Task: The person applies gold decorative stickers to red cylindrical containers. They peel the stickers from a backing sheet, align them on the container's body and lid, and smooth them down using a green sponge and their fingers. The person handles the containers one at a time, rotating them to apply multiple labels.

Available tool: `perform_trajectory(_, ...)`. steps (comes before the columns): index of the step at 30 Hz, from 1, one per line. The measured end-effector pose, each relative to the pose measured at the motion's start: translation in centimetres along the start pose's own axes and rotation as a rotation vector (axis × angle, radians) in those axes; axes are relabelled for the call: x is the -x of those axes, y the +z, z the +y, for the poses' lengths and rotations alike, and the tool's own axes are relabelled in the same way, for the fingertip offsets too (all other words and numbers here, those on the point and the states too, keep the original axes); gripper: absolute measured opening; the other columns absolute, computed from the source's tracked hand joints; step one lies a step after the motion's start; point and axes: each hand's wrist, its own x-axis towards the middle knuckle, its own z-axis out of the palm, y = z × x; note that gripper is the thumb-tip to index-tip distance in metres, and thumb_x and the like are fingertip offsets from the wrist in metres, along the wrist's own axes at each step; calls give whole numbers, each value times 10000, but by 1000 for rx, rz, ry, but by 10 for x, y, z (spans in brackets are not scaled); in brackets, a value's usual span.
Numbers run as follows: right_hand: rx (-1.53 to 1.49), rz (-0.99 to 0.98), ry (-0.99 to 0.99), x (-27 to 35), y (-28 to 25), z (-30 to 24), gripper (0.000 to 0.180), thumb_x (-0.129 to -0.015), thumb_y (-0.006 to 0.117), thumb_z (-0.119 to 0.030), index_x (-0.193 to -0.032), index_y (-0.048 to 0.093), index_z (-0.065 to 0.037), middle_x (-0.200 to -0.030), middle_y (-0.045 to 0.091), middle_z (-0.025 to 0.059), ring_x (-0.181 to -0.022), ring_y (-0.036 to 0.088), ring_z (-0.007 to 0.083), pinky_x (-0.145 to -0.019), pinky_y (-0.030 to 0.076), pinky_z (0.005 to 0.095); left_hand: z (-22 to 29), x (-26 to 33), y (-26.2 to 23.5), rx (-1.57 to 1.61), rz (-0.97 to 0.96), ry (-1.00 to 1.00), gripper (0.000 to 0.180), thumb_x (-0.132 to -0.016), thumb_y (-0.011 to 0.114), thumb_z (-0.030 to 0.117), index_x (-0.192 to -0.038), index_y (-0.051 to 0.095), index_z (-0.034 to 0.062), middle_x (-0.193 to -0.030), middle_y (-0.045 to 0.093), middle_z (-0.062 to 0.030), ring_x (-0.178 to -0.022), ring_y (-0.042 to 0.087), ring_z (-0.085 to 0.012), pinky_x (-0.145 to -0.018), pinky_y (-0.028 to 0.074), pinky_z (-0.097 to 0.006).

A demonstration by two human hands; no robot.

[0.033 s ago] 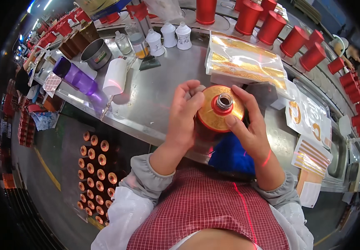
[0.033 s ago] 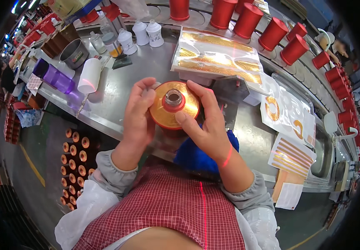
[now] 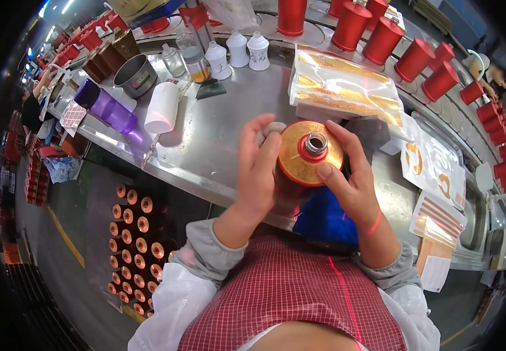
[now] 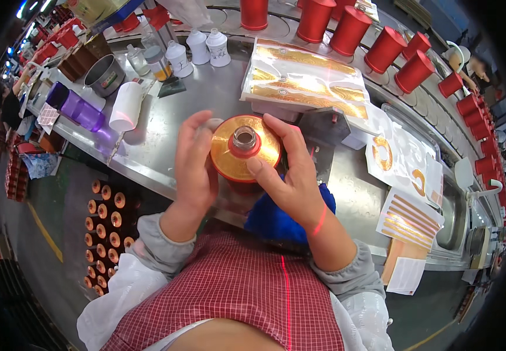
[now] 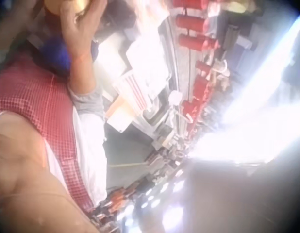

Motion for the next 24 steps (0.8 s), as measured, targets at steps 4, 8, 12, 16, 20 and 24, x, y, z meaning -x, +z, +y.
perform_trajectory(4,-53,-7,-3,2,2,1,566,-871,642,-230,-1340,435,9,-1203,504,130,-1158,500,221,-1005,379,331,-18,30,-22,-915,-116,874,384,-927,590,275,-1231,499,59,-1234,512,-169,-1215,450,-305,-1117,189,-541)
perform_trajectory(8,-120,-1,-6,2,2,5,483,-954,546,-241,-1353,430,4,-1212,501,125,-1173,487,218,-1022,360,328,-9,21,-30,-1130,-251,932,371,-941,551,355,-1191,556,81,-1206,538,-178,-1216,450,-328,-1110,122,-624)
perform_trajectory(12,-278,-5,70,5,-1,14,421,-1014,442,-251,-1350,438,1,-1210,500,71,-1081,497,146,-927,399,272,-7,9,-22,-633,-272,583,519,-985,465,391,-1333,398,12,-1315,474,-164,-1232,450,-287,-1138,196,-488)
perform_trajectory(16,-367,-3,170,1,-10,14,465,-1022,433,-298,-1371,406,7,-1245,511,71,-1115,490,133,-948,391,268,-4,-4,-12,-123,-282,96,612,-1007,395,435,-1403,274,-16,-1371,437,-152,-1267,441,-242,-1099,308,-392)
perform_trajectory(20,-303,78,134,0,-5,16,506,-974,527,-370,-1302,477,12,-1125,586,104,-1042,530,160,-899,425,294,21,-58,-12,-94,-499,-337,537,-1006,410,391,-1308,431,-52,-1293,530,-168,-1195,532,-229,-1026,421,-360)
perform_trajectory(24,-274,80,193,2,1,21,494,-927,587,-389,-1199,537,21,-1145,588,173,-1079,555,233,-936,414,345,27,-92,2,-185,-702,-688,433,-955,545,315,-1200,524,-41,-1150,610,-149,-1016,634,-188,-880,522,-315)
